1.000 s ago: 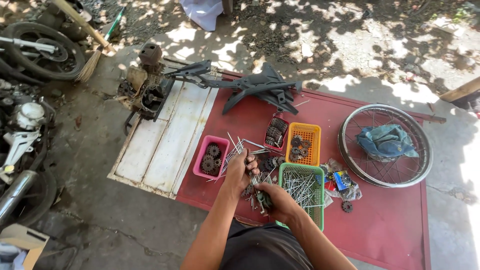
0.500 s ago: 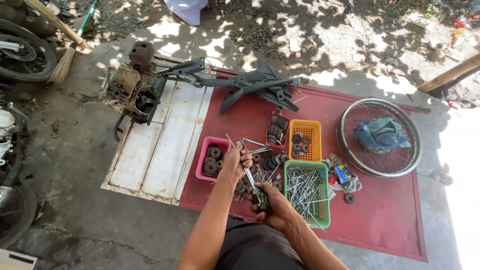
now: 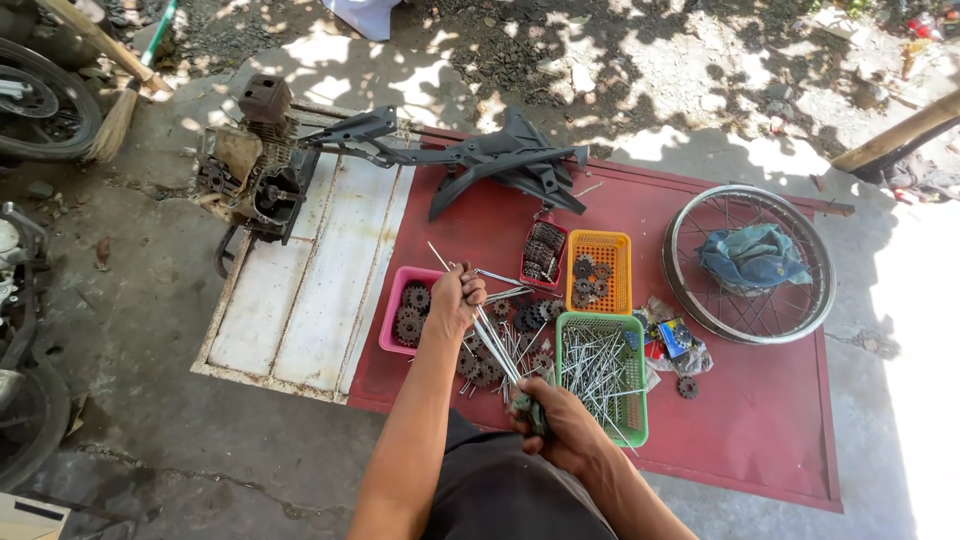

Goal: The person cleans various metal parts, including long rods and small gears, using a cloth. They wipe the parts individually and place them into different colored plastic baskets on a red table.

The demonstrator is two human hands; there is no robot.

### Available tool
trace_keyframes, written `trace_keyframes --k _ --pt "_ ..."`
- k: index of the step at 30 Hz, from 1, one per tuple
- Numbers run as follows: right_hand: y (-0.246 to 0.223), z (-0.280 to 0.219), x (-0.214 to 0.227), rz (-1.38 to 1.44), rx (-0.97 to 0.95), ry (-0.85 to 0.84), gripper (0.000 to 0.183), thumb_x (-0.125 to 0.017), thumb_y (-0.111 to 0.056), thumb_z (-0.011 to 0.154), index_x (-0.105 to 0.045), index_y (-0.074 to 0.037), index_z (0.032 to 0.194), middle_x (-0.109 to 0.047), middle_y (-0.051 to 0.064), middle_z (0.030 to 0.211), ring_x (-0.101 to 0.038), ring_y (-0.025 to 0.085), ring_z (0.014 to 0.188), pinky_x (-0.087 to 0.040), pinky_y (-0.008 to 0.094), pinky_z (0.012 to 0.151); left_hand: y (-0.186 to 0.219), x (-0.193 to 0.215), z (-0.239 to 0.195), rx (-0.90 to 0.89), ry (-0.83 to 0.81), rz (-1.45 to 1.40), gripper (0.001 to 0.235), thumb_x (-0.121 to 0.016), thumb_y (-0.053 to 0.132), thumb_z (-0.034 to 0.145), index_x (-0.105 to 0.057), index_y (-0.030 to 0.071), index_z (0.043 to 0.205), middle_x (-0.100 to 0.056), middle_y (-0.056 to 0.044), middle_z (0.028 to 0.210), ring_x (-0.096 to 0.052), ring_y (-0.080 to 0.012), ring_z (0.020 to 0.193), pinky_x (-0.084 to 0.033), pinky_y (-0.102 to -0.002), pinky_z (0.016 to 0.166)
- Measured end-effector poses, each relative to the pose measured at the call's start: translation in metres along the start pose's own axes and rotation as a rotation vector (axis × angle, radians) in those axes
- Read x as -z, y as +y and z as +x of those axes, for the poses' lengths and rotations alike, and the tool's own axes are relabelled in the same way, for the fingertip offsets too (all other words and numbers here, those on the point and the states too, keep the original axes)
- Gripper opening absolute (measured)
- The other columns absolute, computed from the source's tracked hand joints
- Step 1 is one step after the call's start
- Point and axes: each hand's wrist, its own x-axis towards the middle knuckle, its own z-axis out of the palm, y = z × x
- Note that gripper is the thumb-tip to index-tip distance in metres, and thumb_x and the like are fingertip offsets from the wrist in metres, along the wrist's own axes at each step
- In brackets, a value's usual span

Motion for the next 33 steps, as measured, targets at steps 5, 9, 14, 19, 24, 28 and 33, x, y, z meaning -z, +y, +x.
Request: trace_keyframes --k 5,9,14,19,24,28,33 --pt "-0.010 -0.014 0.041 -0.054 -0.003 -0.002 0.019 -0.064 -0.016 0.099 -0.060 0.002 0.096 -0.063 0.012 0.076 -0.054 0.017 0.056 -0.034 0.024 0.033 0.018 -0.020 -0.019 -0.115 0.013 -0.031 0.015 -0.043 0.018 0.112 -0.051 0.008 0.105 -0.046 0.002 0.069 -0.039 -0.0066 0.050 -0.030 -0.021 0.035" --pt "-0.035 -0.002 0.095 -0.395 0.004 -0.180 0.023 -0.069 -0.013 0.097 -0.061 0.007 0.091 -0.065 0.017 0.076 -0.056 0.019 0.053 -0.046 0.029 0.041 0.034 -0.034 -0.041 -0.357 -0.202 0.628 0.034 -0.034 0.030 0.115 -0.061 0.010 0.106 -0.043 0.006 0.063 -0.034 -0.0069 0.049 -0.025 -0.025 0.037" --pt "-0.111 0.027 0.103 -0.991 0.042 -0.330 0.031 -0.066 -0.019 0.099 -0.070 0.001 0.075 -0.061 0.009 0.059 -0.053 0.015 0.046 -0.040 0.024 0.037 -0.001 -0.100 -0.155 -0.130 -0.570 1.305 0.029 -0.040 0.023 0.113 -0.063 0.008 0.103 -0.057 -0.006 0.076 -0.046 -0.0122 0.057 -0.039 -0.027 0.045" --pt "-0.161 0.046 0.060 -0.958 0.008 -0.339 0.041 -0.062 -0.035 0.103 -0.063 -0.004 0.076 -0.053 0.005 0.057 -0.049 0.014 0.045 -0.038 0.024 0.033 -0.040 -0.095 -0.179 -0.137 -0.718 1.337 0.033 -0.035 0.025 0.114 -0.062 0.008 0.104 -0.059 -0.005 0.075 -0.043 -0.0150 0.057 -0.038 -0.030 0.052" --pt "-0.160 0.035 0.003 -0.691 -0.110 -0.212 0.051 -0.056 -0.053 0.102 -0.057 -0.011 0.073 -0.048 0.000 0.052 -0.045 0.007 0.040 -0.032 0.019 0.032 -0.066 -0.064 -0.163 -0.207 -0.416 1.064 0.042 -0.024 0.030 0.115 -0.059 0.007 0.115 -0.045 0.003 0.069 -0.038 -0.0088 0.049 -0.037 -0.023 0.046" --pt "-0.150 0.051 0.013 -0.577 0.136 -0.083 0.063 -0.054 -0.064 0.102 -0.060 -0.006 0.079 -0.049 0.004 0.061 -0.048 0.013 0.050 -0.034 0.022 0.034 -0.057 -0.063 -0.174 -0.062 -0.260 0.854 0.037 -0.023 0.030 0.115 -0.051 0.005 0.116 -0.038 0.006 0.071 -0.034 -0.0048 0.047 -0.033 -0.022 0.039" --pt "-0.154 0.031 -0.007 -0.640 0.587 0.084 0.049 -0.072 -0.047 0.099 -0.062 -0.002 0.080 -0.048 0.007 0.062 -0.046 0.014 0.050 -0.038 0.025 0.041 -0.060 -0.053 -0.174 -0.050 -0.304 0.876 0.047 -0.023 0.043 0.114 -0.053 0.006 0.114 -0.041 0.005 0.070 -0.039 -0.0067 0.048 -0.038 -0.022 0.039"
